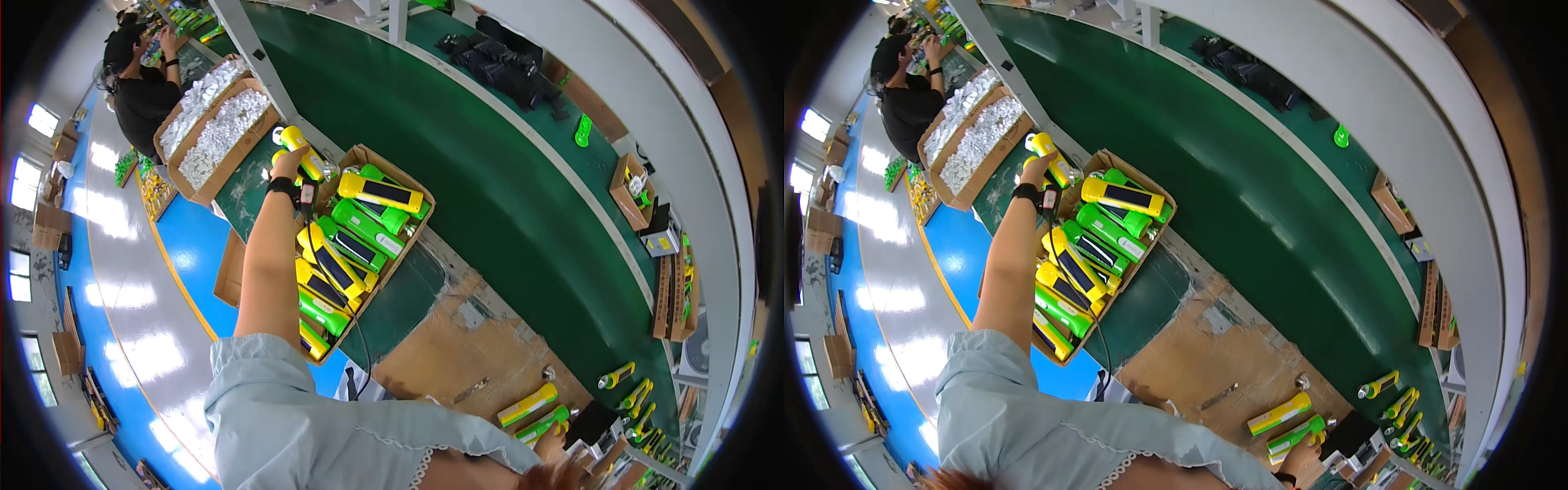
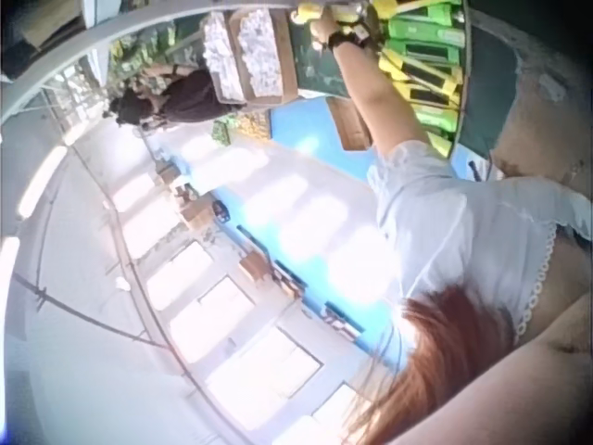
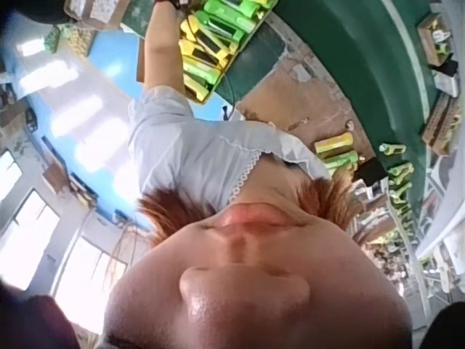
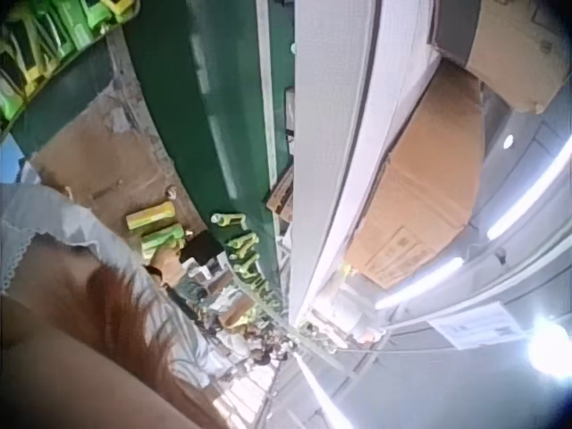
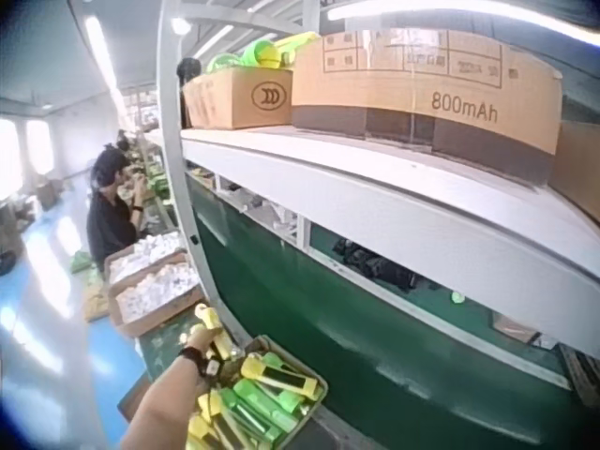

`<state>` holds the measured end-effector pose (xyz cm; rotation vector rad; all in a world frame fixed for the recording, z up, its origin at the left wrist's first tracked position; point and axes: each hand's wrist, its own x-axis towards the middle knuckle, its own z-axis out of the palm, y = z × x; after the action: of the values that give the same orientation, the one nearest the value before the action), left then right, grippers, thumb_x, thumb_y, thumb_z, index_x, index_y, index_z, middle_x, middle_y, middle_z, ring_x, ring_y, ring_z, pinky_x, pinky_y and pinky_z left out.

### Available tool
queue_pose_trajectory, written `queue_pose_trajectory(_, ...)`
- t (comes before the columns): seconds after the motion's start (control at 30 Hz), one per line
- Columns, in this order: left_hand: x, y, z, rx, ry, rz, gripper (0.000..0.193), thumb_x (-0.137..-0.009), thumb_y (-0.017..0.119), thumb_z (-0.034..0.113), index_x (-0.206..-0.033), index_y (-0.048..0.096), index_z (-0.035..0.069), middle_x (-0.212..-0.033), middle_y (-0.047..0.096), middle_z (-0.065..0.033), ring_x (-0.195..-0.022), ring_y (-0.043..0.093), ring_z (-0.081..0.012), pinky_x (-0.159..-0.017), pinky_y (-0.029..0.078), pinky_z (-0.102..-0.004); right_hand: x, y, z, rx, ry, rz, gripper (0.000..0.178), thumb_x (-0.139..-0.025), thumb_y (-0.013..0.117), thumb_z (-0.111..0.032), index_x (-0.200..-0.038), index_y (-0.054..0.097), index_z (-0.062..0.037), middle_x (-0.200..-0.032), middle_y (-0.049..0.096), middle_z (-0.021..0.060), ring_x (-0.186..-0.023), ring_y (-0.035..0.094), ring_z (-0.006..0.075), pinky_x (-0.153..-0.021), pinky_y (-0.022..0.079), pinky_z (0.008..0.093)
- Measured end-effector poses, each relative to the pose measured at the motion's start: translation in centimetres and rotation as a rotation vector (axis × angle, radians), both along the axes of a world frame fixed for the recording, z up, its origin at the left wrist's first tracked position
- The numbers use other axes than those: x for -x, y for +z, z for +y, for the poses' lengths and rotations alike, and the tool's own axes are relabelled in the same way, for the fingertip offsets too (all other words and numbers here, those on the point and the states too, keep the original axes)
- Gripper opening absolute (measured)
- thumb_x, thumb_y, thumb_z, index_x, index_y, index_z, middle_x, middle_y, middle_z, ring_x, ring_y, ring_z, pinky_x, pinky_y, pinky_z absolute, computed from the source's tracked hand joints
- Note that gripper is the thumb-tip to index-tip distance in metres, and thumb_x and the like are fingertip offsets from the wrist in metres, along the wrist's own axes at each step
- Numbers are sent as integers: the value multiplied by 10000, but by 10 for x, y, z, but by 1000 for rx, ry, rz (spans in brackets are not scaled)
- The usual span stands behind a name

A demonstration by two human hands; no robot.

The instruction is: Assembling components of solar-powered flashlights using an electric screwdriver.

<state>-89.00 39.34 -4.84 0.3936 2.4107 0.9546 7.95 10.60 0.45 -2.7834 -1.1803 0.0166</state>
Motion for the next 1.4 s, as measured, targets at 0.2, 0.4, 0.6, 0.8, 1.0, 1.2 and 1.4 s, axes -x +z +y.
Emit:
queue_pose_trajectory(0.2, -103, 93, -7, 80, 91, 299, 739, -719, 556, 692, -1096, 649, 63, -1110, 608, -215, -1133, 499, -379, -971, 372, -405, -28, 58, -41, -147, 113, -106, 382, -889, 550, -326, -1061, 588, 12, -1007, 570, 212, -942, 549, 358, -794, 460, 433)
queue_pose_trajectory(0.4, -218, 128, -56, -105, -148, 255, 763, -799, 431, 696, -1115, 623, 29, -1086, 607, -261, -1116, 521, -392, -993, 323, -469, -116, 16, -139, -195, 64, 36, 330, -891, 581, -340, -889, 522, -15, -829, 551, 114, -753, 568, 233, -611, 476, 328)
queue_pose_trajectory(0.6, -276, 30, -72, 730, -595, 1593, 366, -909, 435, 323, -1209, 520, 130, -699, 582, -61, -720, 655, -278, -645, 426, -703, -169, 21, -111, -251, -217, 770, 328, -906, 568, -339, -877, 513, -17, -711, 558, 86, -649, 599, 170, -471, 459, 298)
queue_pose_trajectory(0.8, -227, 44, -61, 744, 265, 1016, 989, -714, 494, 750, -1444, 187, 158, -1334, 315, -387, -1225, 327, -557, -901, 205, -761, -159, 42, -115, -255, 250, 1058, 211, -916, 541, -162, -789, 527, 5, -664, 560, 63, -593, 554, 120, -533, 441, 243)
queue_pose_trajectory(1.0, -467, 103, -82, -381, -1021, 1447, 211, -858, 516, 82, -1059, 576, 67, -851, 621, -149, -870, 627, -312, -717, 501, -349, -133, 56, -137, -265, 517, 1570, 144, -883, 573, -103, -793, 533, 2, -711, 568, 59, -621, 554, 115, -563, 451, 247)
queue_pose_trajectory(1.2, -813, 114, -334, -536, -1719, 446, 313, -733, 663, 119, -1031, 605, 46, -911, 598, -148, -876, 579, -327, -771, 482, -406, -172, 1, -243, -820, 572, 926, 238, -786, 661, -98, -622, 508, -18, -570, 515, 43, -508, 489, 138, -486, 401, 251)
queue_pose_trajectory(1.4, -895, 40, -407, -581, -1658, 770, 513, -736, 701, 151, -1213, 514, 130, -1137, 434, -270, -942, 516, -416, -782, 472, -427, -181, 53, -233, -1149, 568, 692, 709, -653, 789, -165, -1242, 413, -41, -1114, 482, 75, -1018, 516, 182, -831, 425, 296)
